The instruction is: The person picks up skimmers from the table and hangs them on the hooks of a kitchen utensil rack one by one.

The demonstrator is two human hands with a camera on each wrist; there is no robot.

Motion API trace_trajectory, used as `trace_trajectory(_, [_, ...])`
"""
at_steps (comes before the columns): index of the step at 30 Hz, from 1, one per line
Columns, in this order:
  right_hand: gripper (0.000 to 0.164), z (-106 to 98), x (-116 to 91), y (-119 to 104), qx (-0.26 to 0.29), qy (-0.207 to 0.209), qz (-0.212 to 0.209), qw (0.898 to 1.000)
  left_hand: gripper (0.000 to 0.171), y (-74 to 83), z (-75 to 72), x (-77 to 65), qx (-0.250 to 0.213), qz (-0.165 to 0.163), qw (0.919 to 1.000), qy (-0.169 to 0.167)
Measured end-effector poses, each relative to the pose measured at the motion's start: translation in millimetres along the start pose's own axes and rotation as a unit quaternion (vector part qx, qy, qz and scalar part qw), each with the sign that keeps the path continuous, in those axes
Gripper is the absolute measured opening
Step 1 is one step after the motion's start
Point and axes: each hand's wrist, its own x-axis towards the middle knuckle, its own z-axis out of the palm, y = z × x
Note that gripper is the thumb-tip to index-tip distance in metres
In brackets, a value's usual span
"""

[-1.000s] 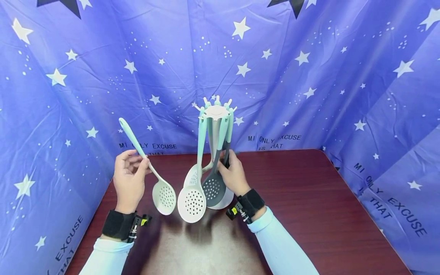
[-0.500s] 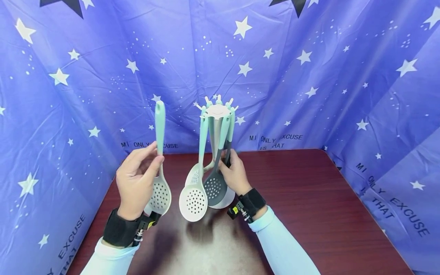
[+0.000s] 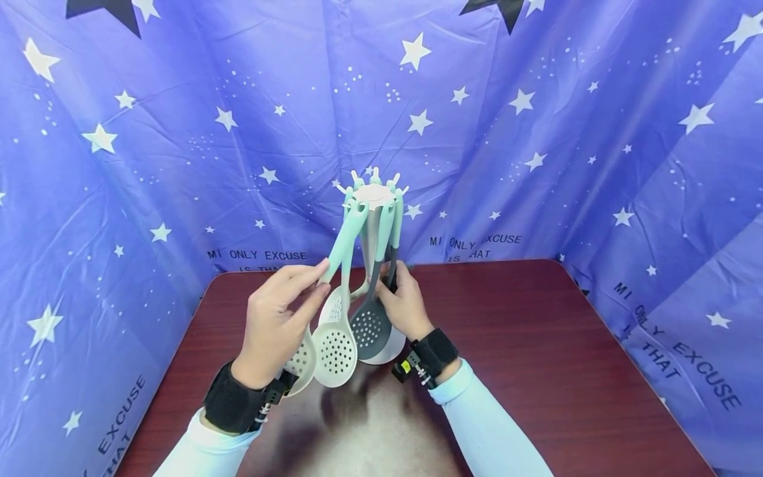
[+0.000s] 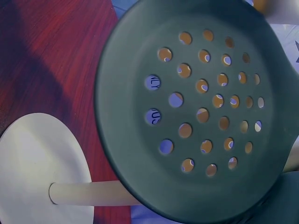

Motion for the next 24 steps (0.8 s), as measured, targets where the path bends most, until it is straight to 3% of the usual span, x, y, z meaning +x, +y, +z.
trace_trajectory(11, [0.022, 1, 0, 0, 0.008, -0.002, -0.003, 1.000, 0.039, -2.8, 5.2, -2.9, 0.032, -0.029, 0.9984, -0.037])
trace_trajectory(18, [0.017, -3, -2, -36, 0.012, -0.003, 0.001, 1.000, 0.038, -5.3, 8.4, -5.2, 0.037, -0.036, 0.9974, -0.049])
trace_trajectory(24, [0.017, -2, -1, -31, 0.002, -0.002, 0.003, 1.000, 0.039, -4.9, 10.3, -5.2, 0.024, -0.045, 0.9970, -0.058])
